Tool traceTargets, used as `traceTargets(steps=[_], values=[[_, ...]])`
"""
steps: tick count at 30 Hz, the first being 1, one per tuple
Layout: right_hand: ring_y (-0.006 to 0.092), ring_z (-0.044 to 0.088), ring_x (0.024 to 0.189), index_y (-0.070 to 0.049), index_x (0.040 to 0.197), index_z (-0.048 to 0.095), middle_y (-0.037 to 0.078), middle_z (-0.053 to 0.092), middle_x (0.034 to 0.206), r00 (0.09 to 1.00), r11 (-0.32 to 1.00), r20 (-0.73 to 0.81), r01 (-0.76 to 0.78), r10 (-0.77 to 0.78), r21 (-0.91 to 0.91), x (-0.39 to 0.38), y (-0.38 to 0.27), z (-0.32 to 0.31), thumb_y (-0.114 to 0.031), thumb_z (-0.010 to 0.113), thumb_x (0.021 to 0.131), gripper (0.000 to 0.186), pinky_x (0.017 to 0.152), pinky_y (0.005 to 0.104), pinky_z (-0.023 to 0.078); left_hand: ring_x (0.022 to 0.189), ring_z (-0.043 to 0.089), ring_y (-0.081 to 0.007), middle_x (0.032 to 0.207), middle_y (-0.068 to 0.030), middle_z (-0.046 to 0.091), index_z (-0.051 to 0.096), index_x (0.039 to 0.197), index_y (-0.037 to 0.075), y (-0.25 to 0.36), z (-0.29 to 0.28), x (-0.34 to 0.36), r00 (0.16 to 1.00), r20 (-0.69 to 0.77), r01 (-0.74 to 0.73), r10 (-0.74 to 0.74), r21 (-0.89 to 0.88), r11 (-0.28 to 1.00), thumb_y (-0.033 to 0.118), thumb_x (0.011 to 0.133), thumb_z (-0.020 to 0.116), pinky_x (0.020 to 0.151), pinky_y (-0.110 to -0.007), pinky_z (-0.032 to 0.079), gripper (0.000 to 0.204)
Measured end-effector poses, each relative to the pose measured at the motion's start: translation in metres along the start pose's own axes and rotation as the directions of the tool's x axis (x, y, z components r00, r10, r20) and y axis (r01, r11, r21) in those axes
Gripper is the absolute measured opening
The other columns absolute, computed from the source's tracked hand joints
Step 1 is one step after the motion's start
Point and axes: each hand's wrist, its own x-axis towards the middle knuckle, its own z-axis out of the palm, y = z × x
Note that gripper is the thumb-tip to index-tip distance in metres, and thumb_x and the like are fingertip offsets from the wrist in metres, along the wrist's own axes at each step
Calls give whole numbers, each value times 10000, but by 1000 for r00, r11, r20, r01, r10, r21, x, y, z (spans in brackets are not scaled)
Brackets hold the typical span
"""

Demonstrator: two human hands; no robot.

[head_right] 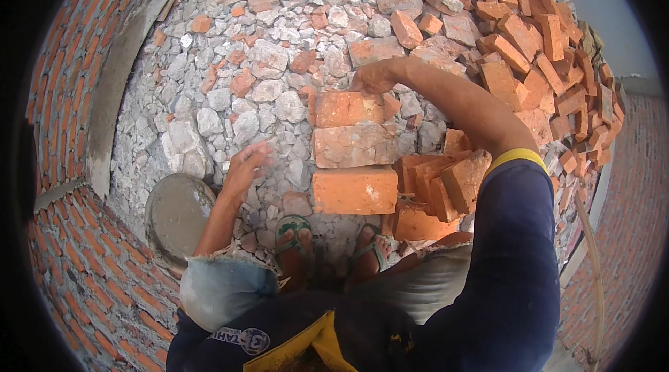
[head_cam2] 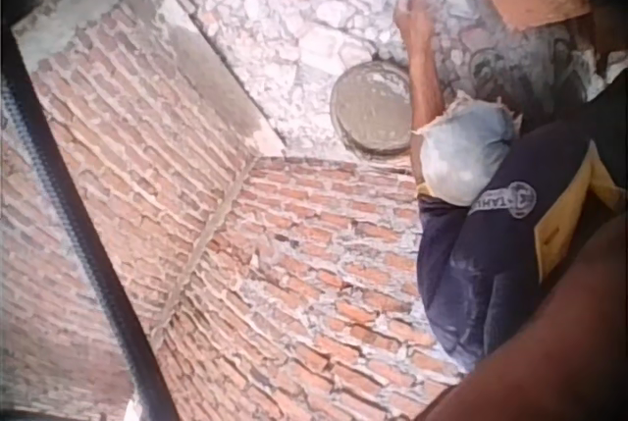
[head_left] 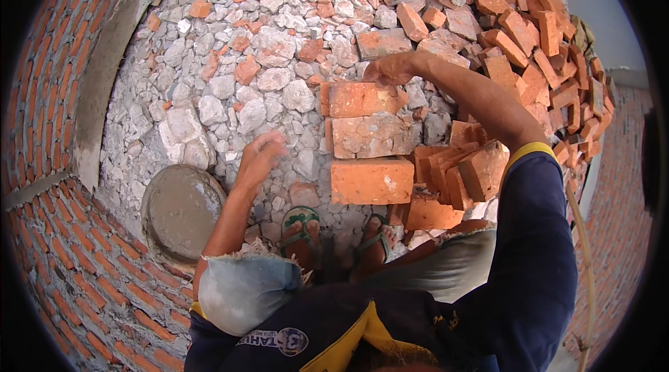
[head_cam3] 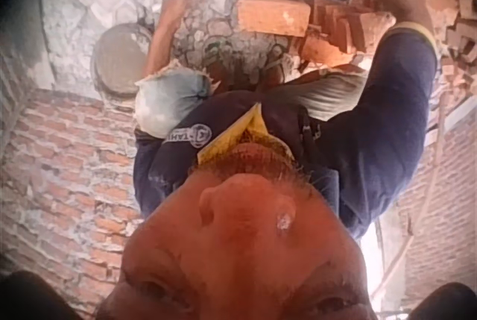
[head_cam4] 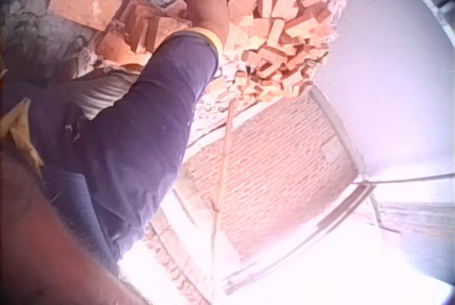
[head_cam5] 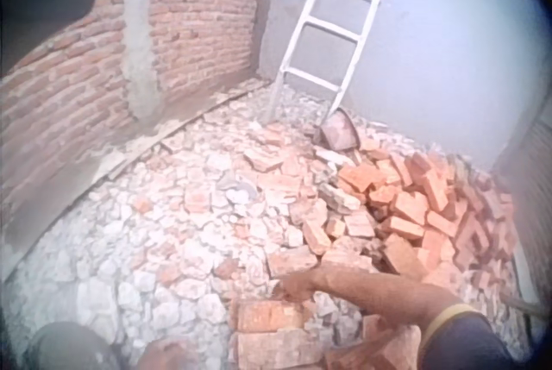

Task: The person sits on the floor and sorts red bricks from a pile of rubble, stacking them into neat rows. The person repeatedly picks up bricks and places them in an organized pile.

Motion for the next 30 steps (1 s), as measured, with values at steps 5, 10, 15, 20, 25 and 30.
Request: traceTargets(steps=[5, 10, 15, 20, 25, 30], values=[[379, 582, 1143, -75, 1282, 604, 225, 616, 1224, 856, 871, -252, -360, 451, 335, -54, 26, -12, -175, 511, 925, 382, 1003, 415, 442, 1037, 584, -164, 1242, -59, 630, 548, 1317, 59, 1, 0, 3, 999, -25, 38, -38, -17, 999, 356, 956, 579, 897, -348, 423, 468], [414, 513, 1233, -47, 1380, 451, 246, 581, 1271, 472, 475, -88, -880, 877, 11, -120, 70, 10, -402, 768, 700, 830, 1048, 484, 407, 1051, 585, -162, 1242, -60, 635, 546, 1318, 62, 0, 2, 2, 998, 11, 58, -59, 27, 998, 355, 957, 576, 888, -336, 422, 465], [389, 604, 1116, -33, 1414, 385, 242, 626, 1195, 432, 425, -132, -902, 892, -77, -120, 68, 15, -325, 867, 569, 1016, 953, 431, 489, 1047, 600, -172, 1236, -70, 638, 538, 1325, 48, -2, 0, 0, 998, -4, 69, -69, 17, 997, 364, 957, 572, 883, -341, 427, 487], [347, 638, 1068, -23, 1289, 540, 191, 669, 1124, 547, 546, -33, -837, 837, -33, -122, 28, -37, -247, 863, 560, 827, 892, 432, 501, 983, 628, -158, 1189, -65, 655, 549, 1311, 29, -4, -1, -4, 999, -30, 44, -45, -38, 998, 328, 939, 619, 851, -338, 453, 482], [359, 622, 1075, -87, 1417, 433, 215, 649, 1153, 782, 839, -304, -514, 544, 180, -115, -53, -51, -278, 900, 597, 963, 943, 450, 477, 1001, 619, -164, 1188, -66, 649, 553, 1298, 26, -4, 7, 4, 999, 11, 36, -37, 13, 999, 328, 953, 595, 850, -334, 449, 460], [397, 420, 1331, -211, 1490, 366, 171, 438, 1463, 939, 959, -210, -281, 271, -20, -65, -107, -23, -365, 849, 676, 959, 1114, 498, 373, 1023, 601, -176, 1236, -75, 638, 543, 1310, 40, -4, 7, 9, 999, 47, 18, -18, 7, 1000, 348, 961, 567, 870, -343, 438, 467]])
